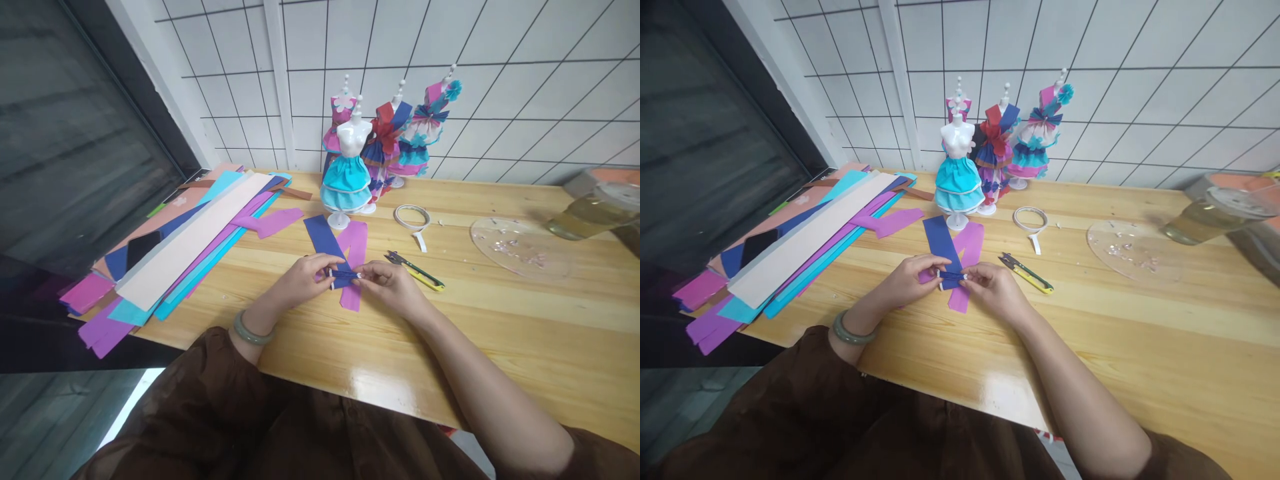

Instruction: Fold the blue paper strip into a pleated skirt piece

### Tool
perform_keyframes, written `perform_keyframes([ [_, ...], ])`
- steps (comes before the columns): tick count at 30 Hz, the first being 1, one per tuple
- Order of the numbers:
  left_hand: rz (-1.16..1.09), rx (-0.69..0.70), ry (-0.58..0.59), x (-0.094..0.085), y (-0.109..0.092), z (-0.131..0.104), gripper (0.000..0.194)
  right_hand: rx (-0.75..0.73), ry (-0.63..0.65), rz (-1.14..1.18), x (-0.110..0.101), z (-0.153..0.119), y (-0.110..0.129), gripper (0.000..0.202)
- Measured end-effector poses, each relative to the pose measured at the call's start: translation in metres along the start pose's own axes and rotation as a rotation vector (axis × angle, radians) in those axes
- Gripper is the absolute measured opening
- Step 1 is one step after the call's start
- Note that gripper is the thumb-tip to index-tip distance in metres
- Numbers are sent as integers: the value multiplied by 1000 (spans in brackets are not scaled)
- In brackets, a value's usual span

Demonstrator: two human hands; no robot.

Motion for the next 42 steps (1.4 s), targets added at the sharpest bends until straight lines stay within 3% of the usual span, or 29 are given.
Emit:
perform_keyframes([
  [7,-22,-109,4,-1,17,-1,41,-86,-47,-248,-9,-1,14,13],
  [13,149,157,27,2,-18,2,46,-126,-54,-312,-7,-1,18,11],
  [18,232,180,34,11,-12,2,26,-155,-35,-314,0,-1,21,15],
  [22,267,188,34,11,-8,2,15,-120,-51,-209,1,-1,16,22],
  [27,326,213,-1,6,-16,1,16,40,-31,127,0,-1,4,44],
  [31,416,239,2,9,-22,-1,17,187,-62,335,-4,-1,-5,33],
  [42,598,288,109,26,-30,-4,21,294,-24,378,9,2,-17,28],
])
Point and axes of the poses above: each hand's wrist, its own z-axis towards the middle knuckle, its own x-axis out of the palm, y = z × x, the point moved 9 cm from there along z, towards the middle knuckle, and after that the axes turned 11 degrees about -z, right-handed, at the moved point
